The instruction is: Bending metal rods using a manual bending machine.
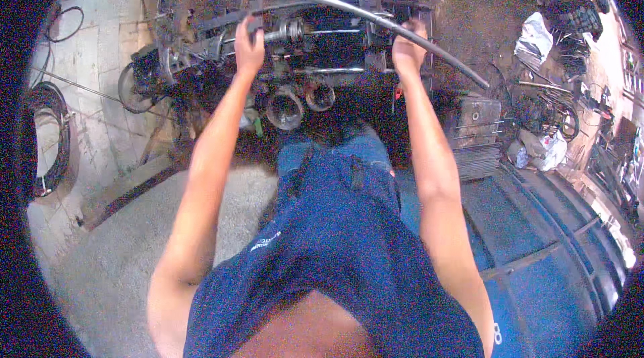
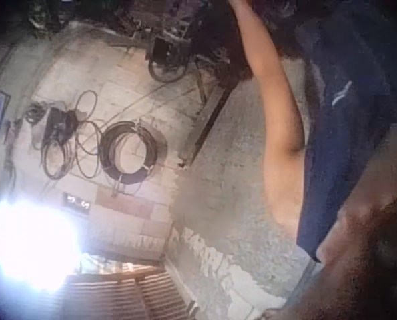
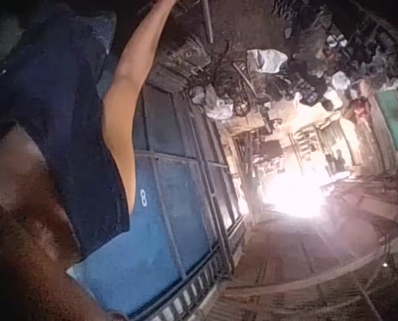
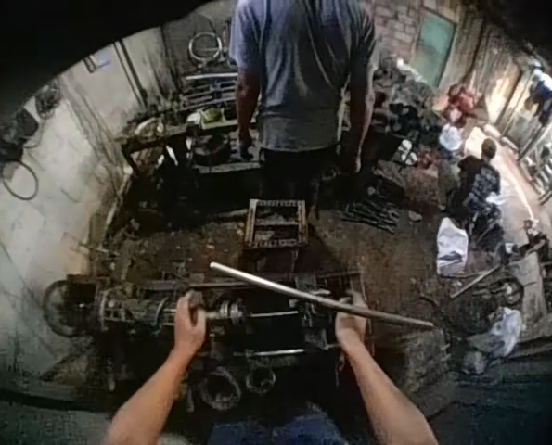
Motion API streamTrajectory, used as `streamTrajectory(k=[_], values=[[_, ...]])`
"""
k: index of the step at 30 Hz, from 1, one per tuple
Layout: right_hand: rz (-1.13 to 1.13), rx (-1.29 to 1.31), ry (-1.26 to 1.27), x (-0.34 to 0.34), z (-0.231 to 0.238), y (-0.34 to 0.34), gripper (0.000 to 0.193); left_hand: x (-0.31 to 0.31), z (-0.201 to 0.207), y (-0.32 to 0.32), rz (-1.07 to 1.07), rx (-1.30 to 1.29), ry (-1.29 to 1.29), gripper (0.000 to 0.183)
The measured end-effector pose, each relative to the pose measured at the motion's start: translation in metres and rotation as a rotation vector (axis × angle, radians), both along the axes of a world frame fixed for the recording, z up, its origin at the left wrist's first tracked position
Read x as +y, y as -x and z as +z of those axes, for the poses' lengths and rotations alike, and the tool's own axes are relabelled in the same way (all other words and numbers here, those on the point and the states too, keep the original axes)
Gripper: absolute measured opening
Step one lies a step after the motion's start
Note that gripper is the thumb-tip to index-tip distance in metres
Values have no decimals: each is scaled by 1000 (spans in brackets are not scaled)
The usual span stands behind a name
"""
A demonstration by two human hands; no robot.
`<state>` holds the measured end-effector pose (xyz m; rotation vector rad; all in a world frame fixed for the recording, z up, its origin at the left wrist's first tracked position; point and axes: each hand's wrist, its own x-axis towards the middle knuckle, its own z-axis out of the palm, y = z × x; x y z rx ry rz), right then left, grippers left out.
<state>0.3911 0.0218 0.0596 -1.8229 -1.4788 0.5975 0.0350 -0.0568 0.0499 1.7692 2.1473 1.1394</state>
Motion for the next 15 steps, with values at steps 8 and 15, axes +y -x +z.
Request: streamTrajectory(k=[8, 15], values=[[474, 136, 220, -112, 87, -28, 19, -190, 31, -24, 339, -117, 277, 34], [408, -135, -313, -38, 132, -4, 25, -252, -9, -11, 394, -244, 745, 55]])
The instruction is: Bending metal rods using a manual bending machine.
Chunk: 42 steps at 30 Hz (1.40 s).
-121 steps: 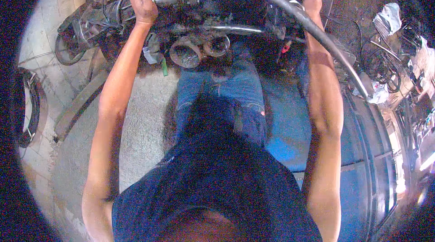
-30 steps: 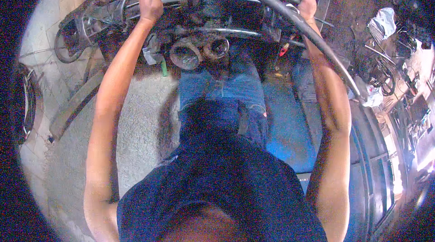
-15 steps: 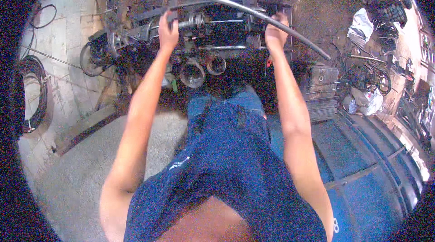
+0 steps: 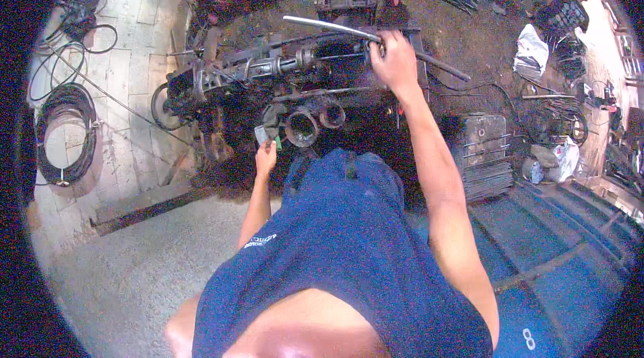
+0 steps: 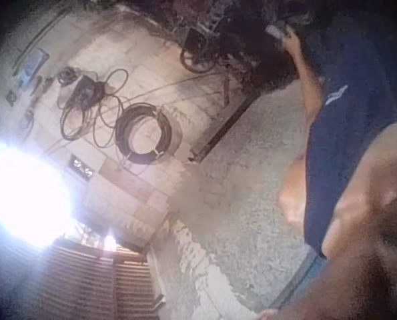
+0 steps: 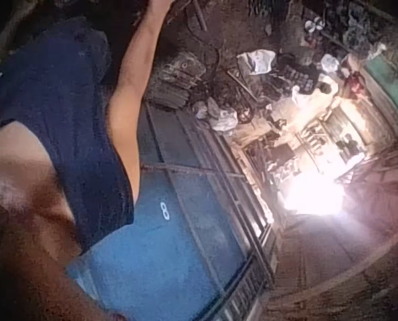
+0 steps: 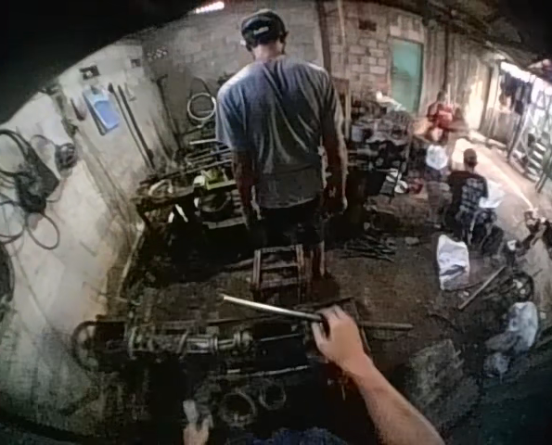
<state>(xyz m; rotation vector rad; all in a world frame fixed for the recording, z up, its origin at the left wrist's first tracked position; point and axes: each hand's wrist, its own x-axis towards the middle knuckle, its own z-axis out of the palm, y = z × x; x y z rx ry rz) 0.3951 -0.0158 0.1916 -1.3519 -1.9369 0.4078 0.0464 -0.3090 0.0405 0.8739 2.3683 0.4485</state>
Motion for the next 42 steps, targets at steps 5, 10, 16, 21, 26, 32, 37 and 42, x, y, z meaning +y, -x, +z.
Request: streamTrajectory(k=[5, 10, 16, 21, 26, 32, 37, 42], values=[[-83, -435, 11, 15, -24, 23, 37, 8, -20, -1, -53, 7, 135, 59], [-75, -379, -6, 13, -29, 23, 33, 13, -32, -3, -35, 17, 190, 50], [-15, -232, -147, -15, -33, 5, 54, 13, -38, -3, -123, 168, 204, 51], [-39, -28, -150, -66, -65, -10, 41, 8, -34, -3, -136, 140, 244, 51], [-365, 97, 343, -126, -195, -51, 30, 0, -38, 0, -180, 137, 189, 51], [-694, 120, 764, -114, -275, -85, 49, -13, -47, 9, -285, 118, 31, 48], [-813, 123, 992, -87, -260, -73, 56, -8, -30, 0, -61, -258, 82, 52], [-826, 105, 997, -89, -254, -69, 50, -8, -29, 0, 19, -335, 71, 53]])
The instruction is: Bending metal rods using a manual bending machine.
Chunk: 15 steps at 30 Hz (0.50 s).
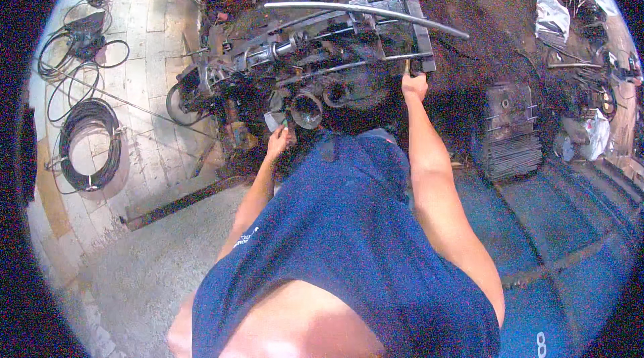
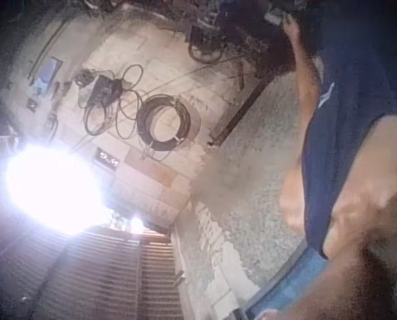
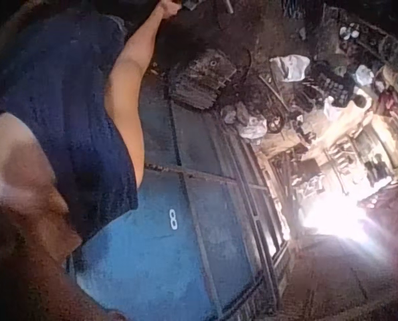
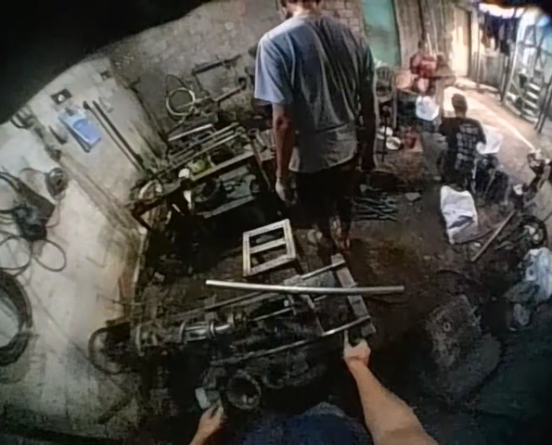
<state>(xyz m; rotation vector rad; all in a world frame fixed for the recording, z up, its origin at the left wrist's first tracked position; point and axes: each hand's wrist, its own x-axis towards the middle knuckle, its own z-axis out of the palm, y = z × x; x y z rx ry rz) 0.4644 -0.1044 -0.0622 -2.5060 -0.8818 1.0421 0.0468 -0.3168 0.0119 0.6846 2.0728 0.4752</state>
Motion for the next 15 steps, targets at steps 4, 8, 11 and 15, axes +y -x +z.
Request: streamTrajectory(k=[4, 8, 11, 15], values=[[100, 200, -183, -9, 14, -13, 37, -6, -22, 9, 46, -47, -56, 54], [38, 555, -112, -28, 40, -24, 28, -8, -31, 12, 122, -140, -149, 52], [-66, 793, -34, -47, 61, -27, 28, -8, -34, 9, 153, -96, -189, 50], [66, 801, 48, -79, 96, -26, 23, 10, -2, -10, 102, 13, -154, 46]])
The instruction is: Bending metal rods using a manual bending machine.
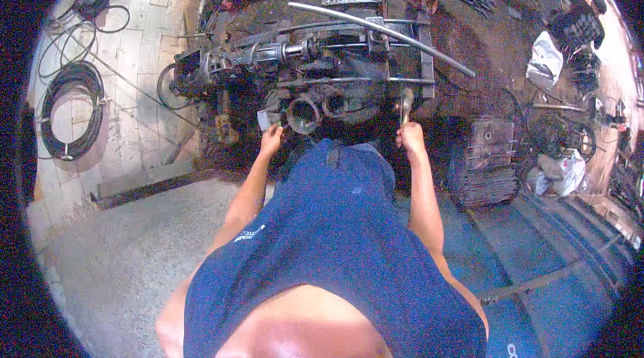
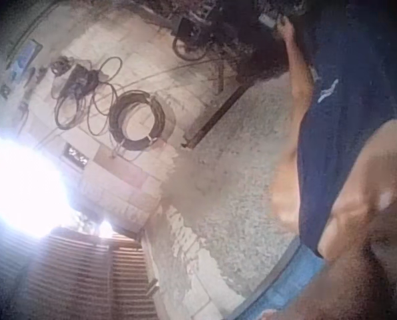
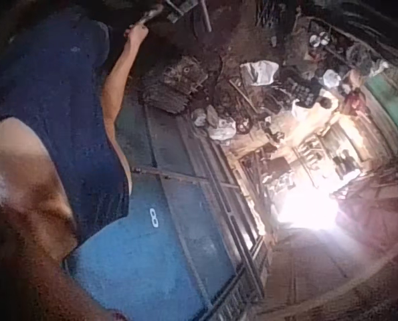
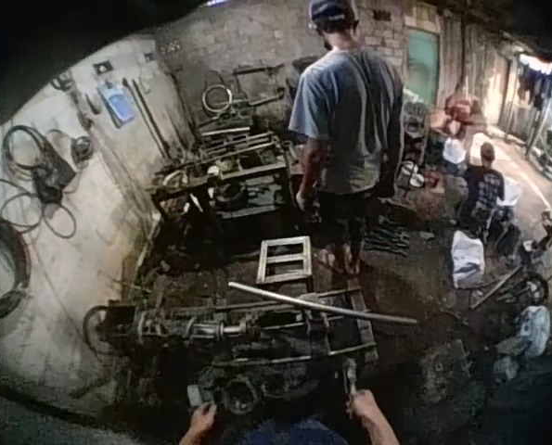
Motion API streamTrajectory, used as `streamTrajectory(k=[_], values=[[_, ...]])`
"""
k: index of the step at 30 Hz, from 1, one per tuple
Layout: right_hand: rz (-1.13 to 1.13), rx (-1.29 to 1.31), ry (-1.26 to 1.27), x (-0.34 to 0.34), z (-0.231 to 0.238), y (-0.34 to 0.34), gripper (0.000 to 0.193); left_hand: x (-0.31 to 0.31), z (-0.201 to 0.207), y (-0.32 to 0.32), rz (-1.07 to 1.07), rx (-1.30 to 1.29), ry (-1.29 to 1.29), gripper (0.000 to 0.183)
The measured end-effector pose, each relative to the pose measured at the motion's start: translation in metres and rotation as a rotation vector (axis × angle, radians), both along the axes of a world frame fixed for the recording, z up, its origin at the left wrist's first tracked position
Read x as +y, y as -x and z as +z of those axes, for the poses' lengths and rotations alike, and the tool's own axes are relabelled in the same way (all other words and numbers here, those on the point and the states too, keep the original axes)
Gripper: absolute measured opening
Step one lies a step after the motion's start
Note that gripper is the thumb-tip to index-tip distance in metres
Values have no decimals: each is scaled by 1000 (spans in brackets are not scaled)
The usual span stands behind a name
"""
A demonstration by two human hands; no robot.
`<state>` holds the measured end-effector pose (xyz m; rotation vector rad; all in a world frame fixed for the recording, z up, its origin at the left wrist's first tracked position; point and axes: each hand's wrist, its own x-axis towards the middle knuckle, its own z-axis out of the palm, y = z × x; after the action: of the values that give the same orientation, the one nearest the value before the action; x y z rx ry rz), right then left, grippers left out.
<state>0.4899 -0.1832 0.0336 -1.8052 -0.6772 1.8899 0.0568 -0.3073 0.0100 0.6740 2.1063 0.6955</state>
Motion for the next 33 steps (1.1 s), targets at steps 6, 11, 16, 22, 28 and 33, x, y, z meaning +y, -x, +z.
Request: streamTrajectory(k=[6, 11, 16, 22, 28, 33], values=[[251, -95, -172, -1, 49, 69, 26, -10, -25, 11, 97, -110, -12, 44], [421, -486, -552, 40, 80, 160, 34, -25, -45, 19, 103, -124, -114, 43], [259, -522, -609, 95, 85, 217, 32, -9, -20, 11, 18, -82, -27, 43], [384, -615, -605, 96, 64, 240, 31, -13, -31, 19, 9, -49, -13, 44], [527, -580, -525, 43, 49, 201, 35, -19, -42, 27, 19, -131, -20, 43], [471, -519, -540, 11, 32, 129, 33, -7, -16, 17, -24, -71, 19, 43]])
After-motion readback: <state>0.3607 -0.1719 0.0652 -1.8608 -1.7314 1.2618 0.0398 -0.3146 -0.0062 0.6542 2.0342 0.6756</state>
